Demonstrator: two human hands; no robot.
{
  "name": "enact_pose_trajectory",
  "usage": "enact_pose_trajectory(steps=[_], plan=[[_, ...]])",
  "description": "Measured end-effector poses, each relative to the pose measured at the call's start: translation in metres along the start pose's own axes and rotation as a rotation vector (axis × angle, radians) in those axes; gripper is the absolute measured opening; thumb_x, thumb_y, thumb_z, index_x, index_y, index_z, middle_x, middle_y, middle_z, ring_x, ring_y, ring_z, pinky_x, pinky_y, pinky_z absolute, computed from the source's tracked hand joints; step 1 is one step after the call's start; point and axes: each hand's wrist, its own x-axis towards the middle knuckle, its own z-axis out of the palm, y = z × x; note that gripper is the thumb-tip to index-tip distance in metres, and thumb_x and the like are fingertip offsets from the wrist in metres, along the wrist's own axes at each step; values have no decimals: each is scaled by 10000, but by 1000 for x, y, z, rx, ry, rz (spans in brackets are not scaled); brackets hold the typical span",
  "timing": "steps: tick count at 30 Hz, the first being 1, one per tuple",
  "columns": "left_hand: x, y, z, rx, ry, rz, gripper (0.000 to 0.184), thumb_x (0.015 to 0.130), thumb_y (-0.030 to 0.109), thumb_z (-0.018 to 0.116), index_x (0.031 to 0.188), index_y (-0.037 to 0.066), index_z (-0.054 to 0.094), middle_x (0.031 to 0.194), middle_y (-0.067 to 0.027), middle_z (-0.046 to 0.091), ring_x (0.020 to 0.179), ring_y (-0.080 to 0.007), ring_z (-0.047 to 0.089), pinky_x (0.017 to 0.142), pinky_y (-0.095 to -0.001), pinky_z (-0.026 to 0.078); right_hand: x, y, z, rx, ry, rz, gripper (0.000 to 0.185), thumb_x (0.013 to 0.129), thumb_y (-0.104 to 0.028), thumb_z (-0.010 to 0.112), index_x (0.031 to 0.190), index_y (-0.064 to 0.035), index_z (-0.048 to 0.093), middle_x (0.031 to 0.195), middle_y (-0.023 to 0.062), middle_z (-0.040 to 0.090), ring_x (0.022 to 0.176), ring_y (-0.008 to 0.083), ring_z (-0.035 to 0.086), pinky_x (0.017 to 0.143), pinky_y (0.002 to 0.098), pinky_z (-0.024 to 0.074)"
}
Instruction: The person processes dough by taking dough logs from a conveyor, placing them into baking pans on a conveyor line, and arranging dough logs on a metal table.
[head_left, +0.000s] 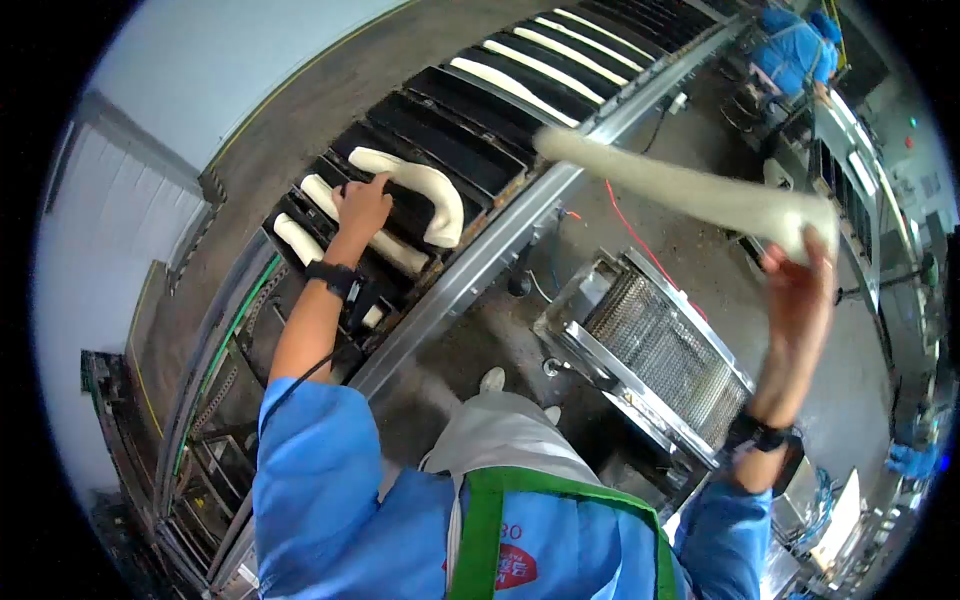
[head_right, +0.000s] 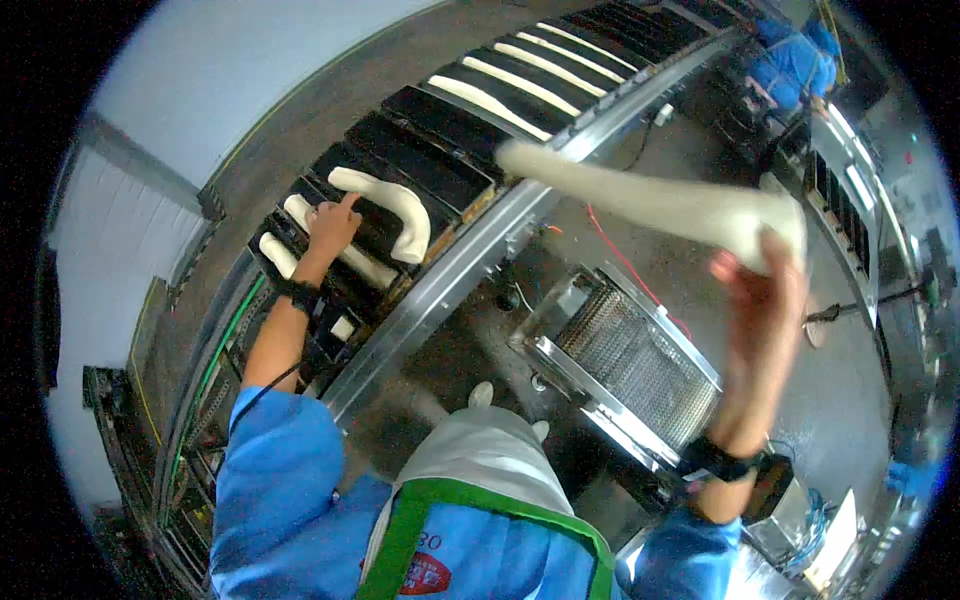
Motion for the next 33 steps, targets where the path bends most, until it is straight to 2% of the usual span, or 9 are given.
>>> enact_pose_trajectory(steps=[5,10,18,22,24,27,28,29,33], plan=[[50,-23,46,245,74,229,226,707,116,501,901,157,609,769,-41,608,897,-227,471,869,-482,212,36,159,140,420,-243,417,292,826,-178,479,976,72,458,864,165,573,742,201,589,682,269,495],[79,-27,67,360,-28,266,264,668,117,535,926,133,589,779,-98,592,849,-267,498,794,-414,314,19,242,146,133,-587,883,319,805,-234,526,961,41,483,835,143,558,736,214,597,608,279,507],[111,-83,84,590,133,165,311,713,148,500,1021,115,528,971,-103,557,1002,-285,444,860,-418,303,37,259,-40,-272,-505,920,265,830,-208,478,978,11,496,856,100,572,688,164,587,566,242,494],[102,-80,78,790,-54,196,161,766,196,454,829,106,571,710,-82,596,679,-250,578,550,-389,437,21,260,-189,-682,-328,722,256,792,-151,513,987,15,511,900,118,566,726,206,582,575,271,476],[102,-30,57,662,-132,187,213,766,247,486,926,136,574,744,-91,595,675,-258,576,552,-383,442,-1,241,-275,-1382,-203,370,264,746,-127,548,977,-3,525,920,141,561,770,272,565,650,331,462],[87,33,33,432,-141,271,307,805,293,456,1056,133,529,958,-120,549,873,-291,509,719,-387,412,-49,216,-339,-1551,12,401,383,699,-202,601,1027,-33,498,1035,199,489,999,325,441,825,396,376],[95,-7,64,385,164,748,335,820,301,433,1115,153,487,1007,-125,517,941,-314,457,799,-397,372,-49,204,-348,-1615,19,502,441,676,-191,610,1063,-35,466,1025,179,469,1006,335,405,860,401,349],[74,31,46,424,-167,379,340,836,303,411,1150,182,460,1054,-129,489,985,-319,418,846,-393,334,-55,203,-363,-1695,36,425,480,652,-180,617,1084,-60,444,1034,153,440,973,333,409,831,396,370],[60,-88,113,-119,-231,357,324,850,307,401,1135,167,463,1060,-152,461,908,-324,438,777,-423,345,-67,178,-408,-1953,193,608,480,648,-123,580,1101,-166,427,1145,130,368,1034,316,378,790,453,380]])
